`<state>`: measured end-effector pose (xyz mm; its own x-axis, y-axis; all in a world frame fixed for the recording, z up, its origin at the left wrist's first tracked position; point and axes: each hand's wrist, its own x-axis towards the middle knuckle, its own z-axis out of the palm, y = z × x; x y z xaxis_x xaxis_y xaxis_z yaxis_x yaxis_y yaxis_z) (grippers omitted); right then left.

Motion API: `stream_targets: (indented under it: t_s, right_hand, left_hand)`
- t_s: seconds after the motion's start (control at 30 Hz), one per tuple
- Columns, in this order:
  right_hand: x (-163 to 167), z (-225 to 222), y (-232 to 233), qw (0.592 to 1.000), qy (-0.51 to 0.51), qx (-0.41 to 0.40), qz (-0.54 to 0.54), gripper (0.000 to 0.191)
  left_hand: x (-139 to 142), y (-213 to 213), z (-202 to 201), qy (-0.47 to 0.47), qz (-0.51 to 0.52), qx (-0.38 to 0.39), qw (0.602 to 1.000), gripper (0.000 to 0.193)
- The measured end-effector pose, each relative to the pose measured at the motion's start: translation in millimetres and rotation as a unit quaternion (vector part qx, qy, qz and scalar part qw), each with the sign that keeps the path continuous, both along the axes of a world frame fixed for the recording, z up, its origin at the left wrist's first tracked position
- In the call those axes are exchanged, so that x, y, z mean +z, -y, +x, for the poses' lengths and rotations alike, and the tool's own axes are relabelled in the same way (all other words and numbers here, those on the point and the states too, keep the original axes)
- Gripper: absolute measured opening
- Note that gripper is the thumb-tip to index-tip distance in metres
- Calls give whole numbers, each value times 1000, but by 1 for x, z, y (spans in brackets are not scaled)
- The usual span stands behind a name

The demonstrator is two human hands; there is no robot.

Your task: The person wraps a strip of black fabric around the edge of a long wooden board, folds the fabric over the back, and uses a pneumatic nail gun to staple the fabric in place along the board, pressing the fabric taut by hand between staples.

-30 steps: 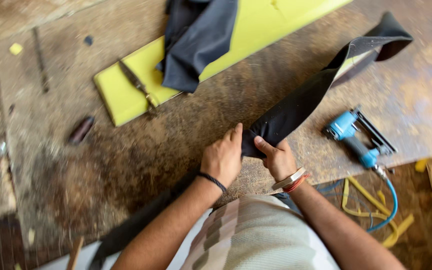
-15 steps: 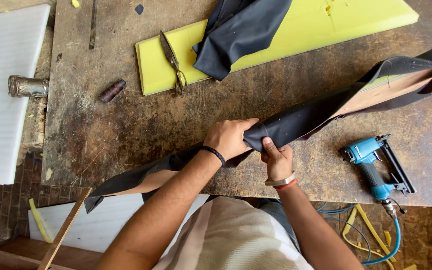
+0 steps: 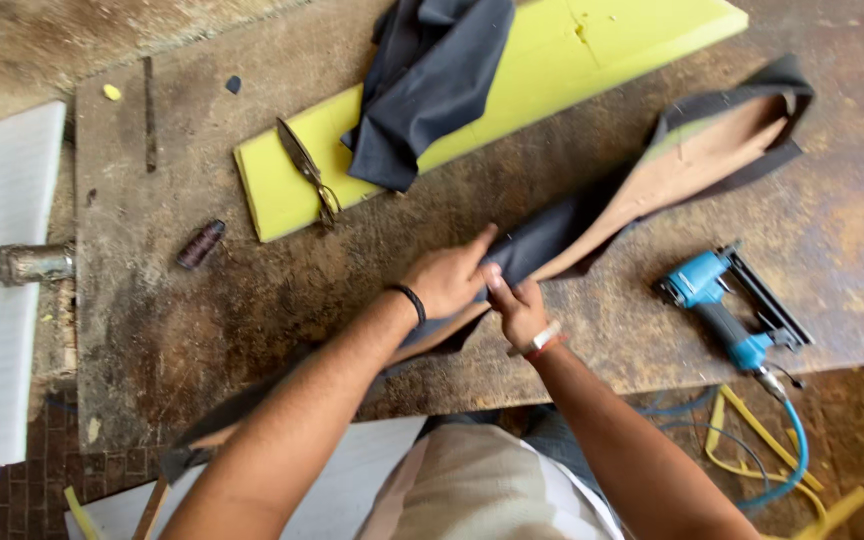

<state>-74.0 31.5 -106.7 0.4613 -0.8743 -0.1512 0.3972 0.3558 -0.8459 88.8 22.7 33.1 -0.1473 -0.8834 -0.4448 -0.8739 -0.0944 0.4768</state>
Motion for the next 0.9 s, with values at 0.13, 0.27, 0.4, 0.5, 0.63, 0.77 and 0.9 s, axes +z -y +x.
stream_targets:
  t_s: [0.13, 0.27, 0.4, 0.5, 0.63, 0.77, 0.9]
  right_hand:
    - [11, -9, 2, 995, -74, 59, 8, 43]
    - [26, -86, -6, 883, -454, 47, -112, 23]
    - [29, -224, 7, 596, -723, -145, -318, 56]
    - [11, -268, 22, 575, -778, -112, -227, 98]
    - [9, -273, 56, 657, -751, -19, -72, 97]
    - [27, -239, 39, 756, -654, 2, -6, 79]
    - [58, -178, -41, 942, -329, -44, -49, 25]
  left_hand:
    - [19, 3, -9, 7, -15, 15, 1000, 66]
    - [22, -3, -22, 99, 38, 40, 994, 63]
    - [14, -3, -26, 125, -73, 42, 989, 61]
    - [8, -6, -29, 122, -57, 57, 989, 61]
    - [9, -11, -33, 136, -60, 74, 986, 59]
    - [16, -15, -42, 189, -64, 77, 977, 58]
    - [20, -18, -48, 188, -80, 99, 974, 55]
